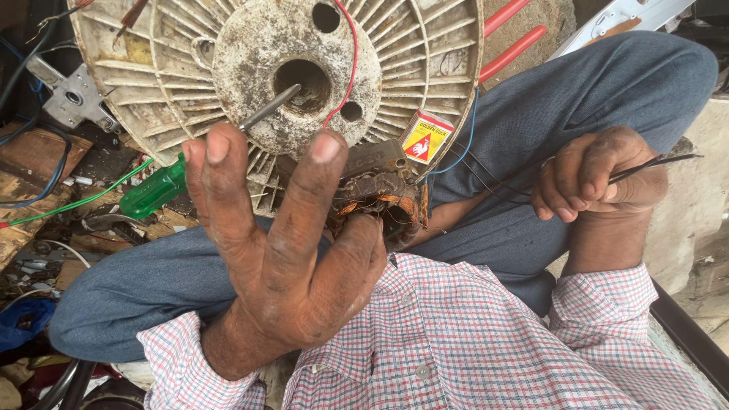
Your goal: The person sits on the ground repairing a fan motor, working on the copper windings of the motor stator. They pull and position wires, twist wire ends by hand, and hold the motor while manipulating its components, with a screwdriver resting in the fan hub and pliers lying nearby.
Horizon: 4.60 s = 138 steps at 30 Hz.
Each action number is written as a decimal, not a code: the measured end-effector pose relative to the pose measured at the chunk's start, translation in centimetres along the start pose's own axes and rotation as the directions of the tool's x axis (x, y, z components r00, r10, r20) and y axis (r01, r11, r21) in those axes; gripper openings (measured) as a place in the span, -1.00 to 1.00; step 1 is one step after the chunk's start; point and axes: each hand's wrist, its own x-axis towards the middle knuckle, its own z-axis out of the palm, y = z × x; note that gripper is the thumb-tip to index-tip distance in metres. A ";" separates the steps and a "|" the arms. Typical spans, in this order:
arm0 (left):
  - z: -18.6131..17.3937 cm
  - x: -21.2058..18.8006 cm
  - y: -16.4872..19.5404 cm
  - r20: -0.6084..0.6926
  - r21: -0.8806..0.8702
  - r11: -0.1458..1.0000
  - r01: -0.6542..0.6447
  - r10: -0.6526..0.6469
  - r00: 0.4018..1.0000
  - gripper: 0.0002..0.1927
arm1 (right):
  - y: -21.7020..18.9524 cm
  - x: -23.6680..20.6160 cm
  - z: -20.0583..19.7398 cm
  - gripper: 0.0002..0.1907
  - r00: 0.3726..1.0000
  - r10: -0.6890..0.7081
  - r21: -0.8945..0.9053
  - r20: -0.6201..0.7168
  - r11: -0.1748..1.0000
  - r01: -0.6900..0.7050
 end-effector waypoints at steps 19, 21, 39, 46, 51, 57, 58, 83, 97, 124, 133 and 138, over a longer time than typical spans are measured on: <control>-1.2 0.4 0.1 0.021 -0.015 0.998 -0.055 0.055 0.998 -0.91 | 0.0 -1.3 -0.6 -0.78 1.000 -0.006 -0.031 -0.018 1.000 0.005; -0.1 0.3 -0.1 -0.075 -0.044 0.988 -0.151 0.147 0.986 -0.92 | 0.0 -1.5 -0.4 -0.78 0.999 -0.006 -0.028 -0.037 1.000 0.005; 1.1 -1.6 0.4 -0.029 -0.065 0.978 -0.198 0.196 0.980 -0.91 | -0.2 -1.2 0.0 -0.79 0.999 -0.008 -0.042 -0.041 0.999 0.007; 1.4 -1.2 0.6 -0.061 -0.094 0.973 -0.210 0.205 0.977 -0.92 | -0.2 -1.2 0.1 -0.79 0.999 -0.009 -0.036 -0.050 0.999 0.007; 0.8 -0.9 0.3 -0.022 -0.113 0.959 -0.258 0.258 0.966 -0.91 | -0.2 -1.2 0.2 -0.79 0.998 -0.017 -0.043 -0.059 0.999 0.014; 0.5 -0.7 -0.1 0.006 -0.148 0.952 -0.267 0.271 0.963 -0.91 | -0.2 -1.3 0.2 -0.78 0.999 -0.015 -0.038 -0.051 0.999 0.013; 0.4 -0.6 -0.2 0.013 -0.154 0.951 -0.269 0.275 0.961 -0.91 | -0.2 -1.3 0.2 -0.78 0.999 -0.015 -0.040 -0.051 0.999 0.013; 0.3 -1.1 -1.3 0.021 -0.234 0.914 -0.332 0.346 0.938 -0.94 | 0.0 -2.1 -0.4 -0.79 0.998 -0.002 -0.032 -0.056 0.999 0.000; -0.9 -0.1 -1.9 0.004 -0.226 0.953 -0.204 0.211 0.978 -0.91 | 0.0 -3.6 -1.8 -0.80 1.000 0.013 -0.043 -0.010 0.999 -0.013; -0.1 -0.2 -1.3 0.069 -0.207 0.943 -0.259 0.278 0.958 -0.92 | 0.0 -3.7 -2.0 -0.79 1.000 0.013 -0.052 0.009 0.999 -0.012; 0.0 0.1 -1.5 0.047 -0.224 0.937 -0.269 0.286 0.957 -0.92 | 0.1 -4.2 -2.0 -0.80 1.000 0.000 -0.060 -0.018 0.998 -0.001; 0.4 0.3 -1.7 0.005 -0.225 0.928 -0.298 0.307 0.952 -0.93 | 0.1 -4.2 -1.9 -0.81 1.000 0.005 -0.058 -0.023 0.998 -0.007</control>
